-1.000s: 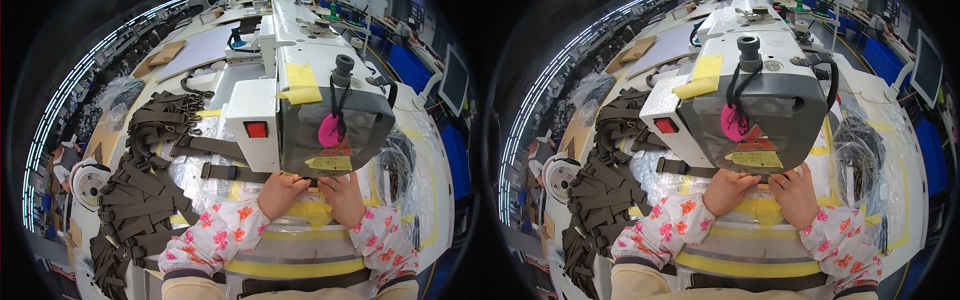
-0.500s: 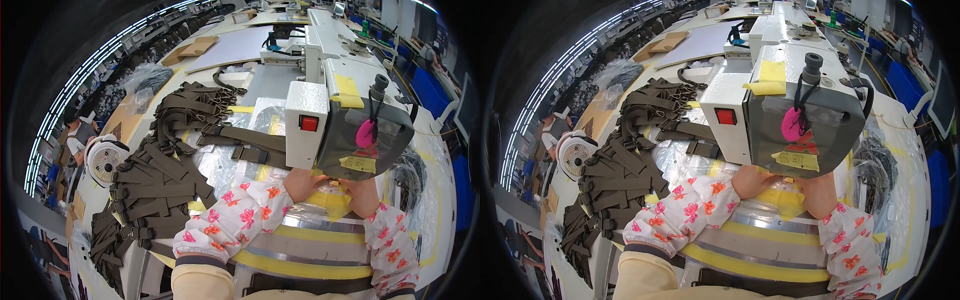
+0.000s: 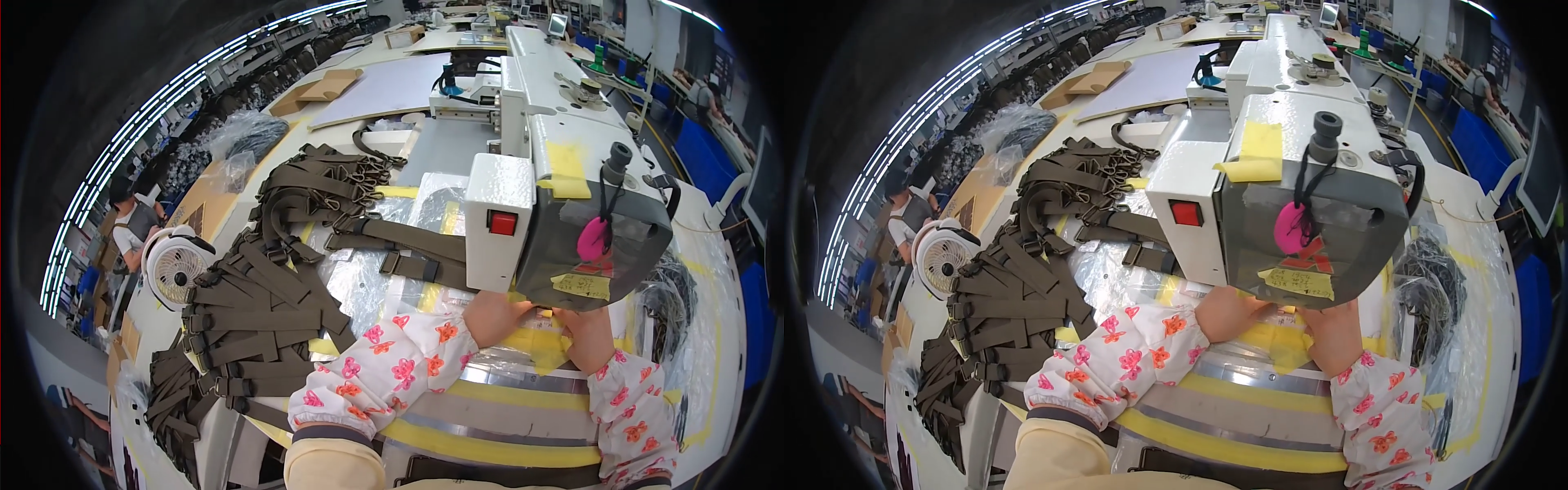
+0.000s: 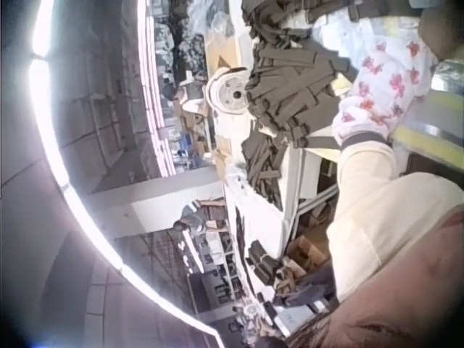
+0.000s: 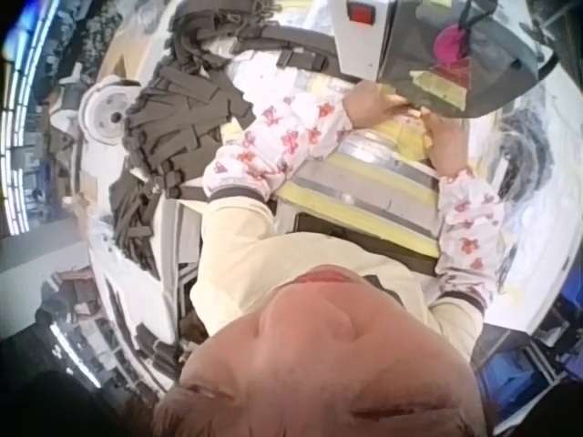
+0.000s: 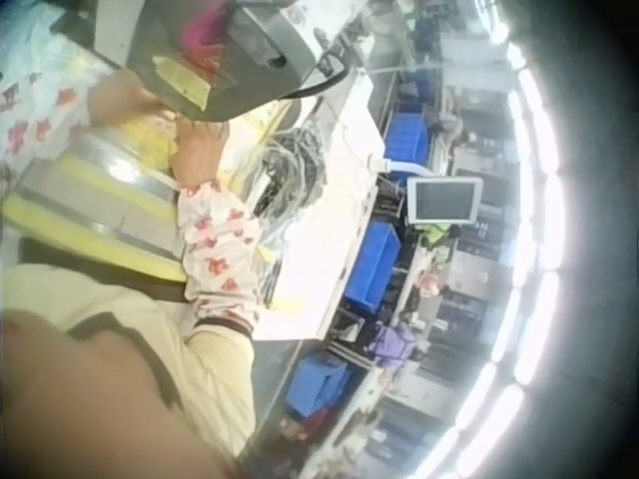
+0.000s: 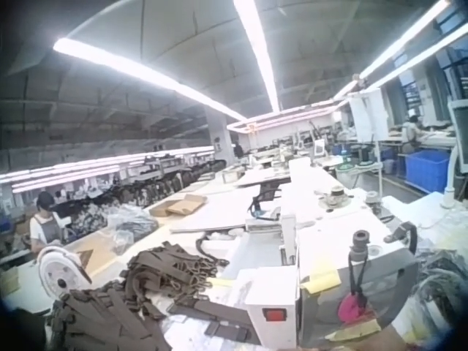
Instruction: Sewing and assembling nylon webbing straps with plastic buckles and metal hardware using an industrial sewing machine.
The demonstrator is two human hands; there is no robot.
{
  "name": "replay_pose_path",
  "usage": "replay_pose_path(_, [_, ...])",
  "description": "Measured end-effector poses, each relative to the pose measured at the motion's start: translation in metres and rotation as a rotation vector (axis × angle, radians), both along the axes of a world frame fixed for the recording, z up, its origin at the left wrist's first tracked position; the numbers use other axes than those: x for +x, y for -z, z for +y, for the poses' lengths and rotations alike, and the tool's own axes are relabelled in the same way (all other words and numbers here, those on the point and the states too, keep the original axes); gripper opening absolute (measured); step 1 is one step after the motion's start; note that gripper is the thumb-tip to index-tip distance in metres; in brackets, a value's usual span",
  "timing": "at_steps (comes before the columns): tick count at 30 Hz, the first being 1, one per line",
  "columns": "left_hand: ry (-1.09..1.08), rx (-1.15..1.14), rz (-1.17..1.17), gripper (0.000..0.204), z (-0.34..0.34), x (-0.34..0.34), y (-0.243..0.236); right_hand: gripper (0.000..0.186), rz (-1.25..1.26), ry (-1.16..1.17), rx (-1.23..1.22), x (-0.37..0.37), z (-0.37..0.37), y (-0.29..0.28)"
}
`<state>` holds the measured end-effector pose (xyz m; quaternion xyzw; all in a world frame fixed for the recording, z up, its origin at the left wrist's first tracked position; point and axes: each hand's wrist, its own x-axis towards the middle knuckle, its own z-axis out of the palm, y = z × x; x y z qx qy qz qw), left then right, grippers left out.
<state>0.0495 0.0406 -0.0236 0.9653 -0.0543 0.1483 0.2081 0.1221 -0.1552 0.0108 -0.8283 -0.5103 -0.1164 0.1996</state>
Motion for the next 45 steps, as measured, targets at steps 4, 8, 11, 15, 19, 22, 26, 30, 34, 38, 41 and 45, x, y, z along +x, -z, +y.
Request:
replay_pose_path(4, [0.138, 0.056, -0.191, 0.018, -0.002, -0.007, -0.008, 0.033, 0.01, 0.003, -0.008, -0.013, -0.001, -0.007])
replay_pose_path(8, [0.26, 0.161, -0.287, 0.014, -0.004, -0.019, -0.022, 0.027, 0.068, -0.084, 0.042, -0.013, -0.005, -0.001])
replay_pose_path(11, [0.407, 0.242, -0.252, 0.008, -0.007, -0.02, -0.037, 0.025, 0.015, -0.089, 0.025, -0.017, -0.009, 0.002])
replay_pose_path(15, [0.494, 0.35, -0.204, 0.013, -0.001, -0.015, -0.036, 0.023, 0.035, -0.084, 0.015, -0.016, -0.012, 0.003])
replay_pose_path(19, [0.447, 0.319, -0.172, 0.013, 0.001, -0.012, -0.027, 0.019, 0.041, -0.065, -0.075, -0.016, -0.01, 0.002])
replay_pose_path(22, [0.461, 0.191, -0.24, 0.018, 0.003, -0.01, -0.028, 0.026, 0.003, -0.052, -0.118, -0.015, -0.006, -0.008])
replay_pose_path(26, [0.43, 0.117, -0.207, 0.025, 0.006, -0.009, -0.025, 0.015, 0.003, -0.039, -0.231, -0.011, -0.003, -0.012])
replay_pose_path(30, [0.336, 0.034, -0.094, 0.023, 0.001, -0.011, -0.025, 0.013, -0.018, -0.014, -0.21, -0.01, -0.006, -0.004])
replay_pose_path(34, [0.248, 0.082, -0.142, 0.028, 0.008, -0.004, -0.016, 0.014, 0.023, -0.031, -0.194, -0.002, -0.004, -0.009])
replay_pose_path(38, [0.219, 0.141, -0.306, 0.03, 0.018, -0.002, -0.006, 0.013, 0.044, -0.047, -0.181, 0.002, 0.005, -0.009])
replay_pose_path(41, [0.15, 0.187, -0.138, 0.025, 0.019, 0.001, 0.015, 0.014, 0.055, 0.012, -0.208, 0.002, 0.004, -0.013])
replay_pose_path(45, [0.064, 0.261, -0.137, 0.02, 0.02, -0.005, 0.016, 0.017, 0.0, -0.001, -0.058, -0.005, 0.004, -0.008])
